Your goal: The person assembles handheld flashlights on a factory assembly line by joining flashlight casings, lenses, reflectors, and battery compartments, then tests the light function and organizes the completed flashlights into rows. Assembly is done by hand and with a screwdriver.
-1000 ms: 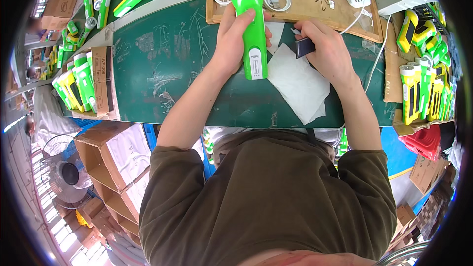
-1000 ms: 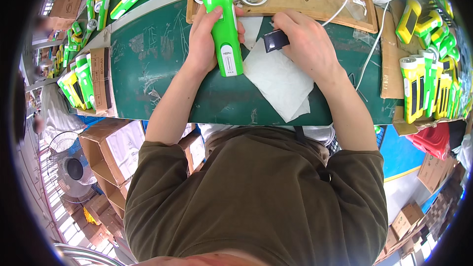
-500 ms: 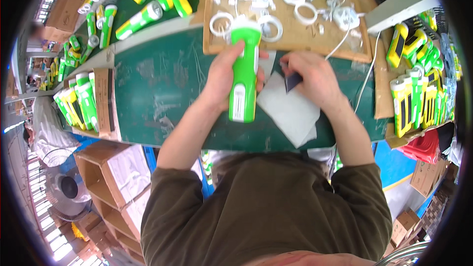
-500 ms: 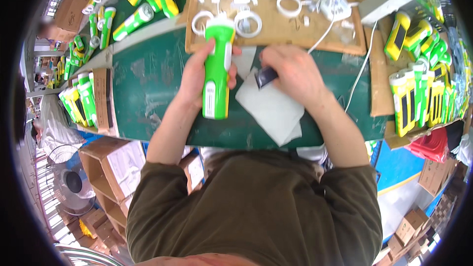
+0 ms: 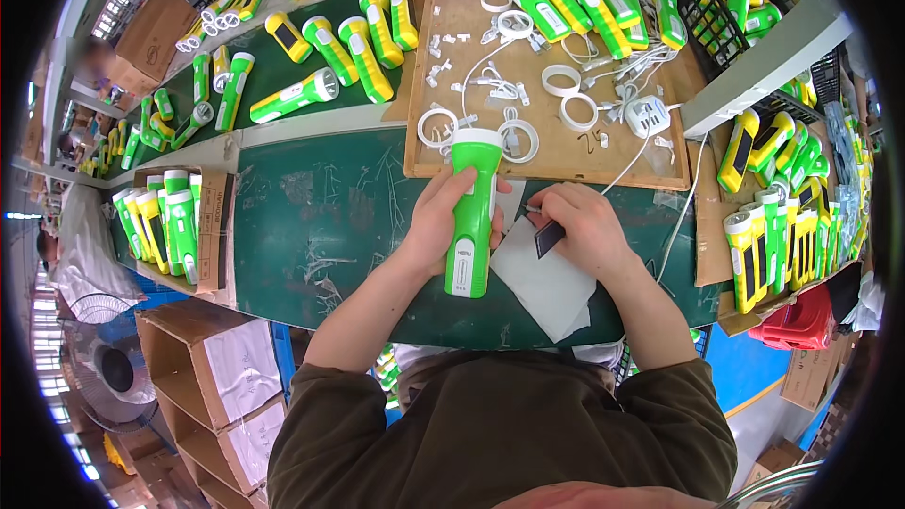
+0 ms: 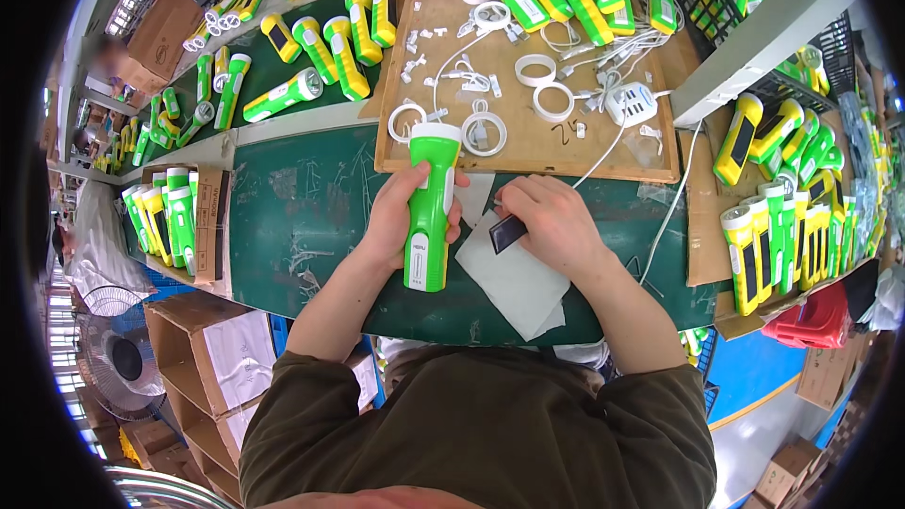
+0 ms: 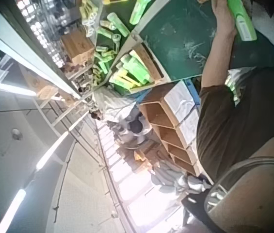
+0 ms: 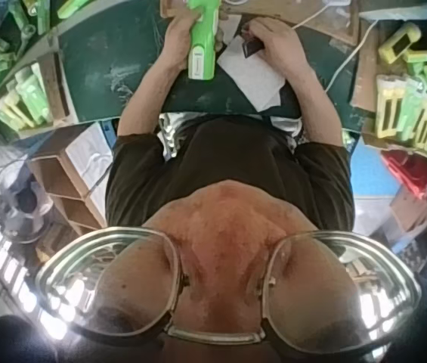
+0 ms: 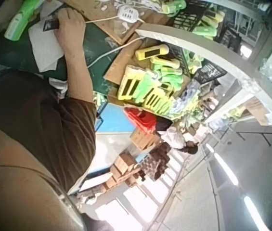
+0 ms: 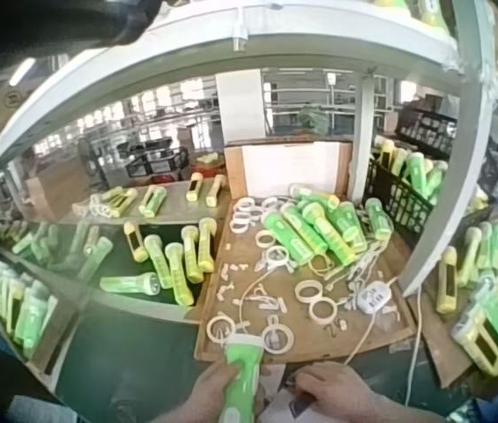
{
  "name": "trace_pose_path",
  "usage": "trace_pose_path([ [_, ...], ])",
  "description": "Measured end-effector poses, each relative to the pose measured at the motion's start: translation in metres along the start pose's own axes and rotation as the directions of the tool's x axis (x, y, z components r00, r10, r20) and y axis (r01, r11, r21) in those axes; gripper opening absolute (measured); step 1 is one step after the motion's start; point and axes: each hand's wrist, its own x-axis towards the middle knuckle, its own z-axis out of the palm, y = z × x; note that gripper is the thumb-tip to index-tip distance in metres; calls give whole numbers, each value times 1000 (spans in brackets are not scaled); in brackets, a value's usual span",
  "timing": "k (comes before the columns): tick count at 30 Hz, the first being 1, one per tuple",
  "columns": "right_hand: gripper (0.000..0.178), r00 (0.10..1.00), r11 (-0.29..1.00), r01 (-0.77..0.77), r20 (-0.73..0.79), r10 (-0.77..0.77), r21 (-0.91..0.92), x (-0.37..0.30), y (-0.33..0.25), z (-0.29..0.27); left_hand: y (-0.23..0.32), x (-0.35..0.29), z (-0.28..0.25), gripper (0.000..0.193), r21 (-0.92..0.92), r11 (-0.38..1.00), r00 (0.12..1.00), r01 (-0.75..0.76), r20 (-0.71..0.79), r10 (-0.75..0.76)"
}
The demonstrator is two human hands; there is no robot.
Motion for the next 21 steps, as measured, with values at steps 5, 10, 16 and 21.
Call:
trace_pose_path([
  [5,22,993,995,23,-120,-12,95,3,7,3,-7,5,-10,47,-42,998,999,-43,-9,42],
  [10,40,939,981,-10,-336,75,192,4,10,9,-3,21,0,43,-227,941,965,-250,17,260],
  [16,42,948,963,52,-316,36,266,2,1,15,-6,7,-7,42,139,954,950,-266,207,235],
  [21,41,970,961,14,-237,53,276,-2,1,13,-13,10,-9,35,176,949,959,-261,162,233],
])
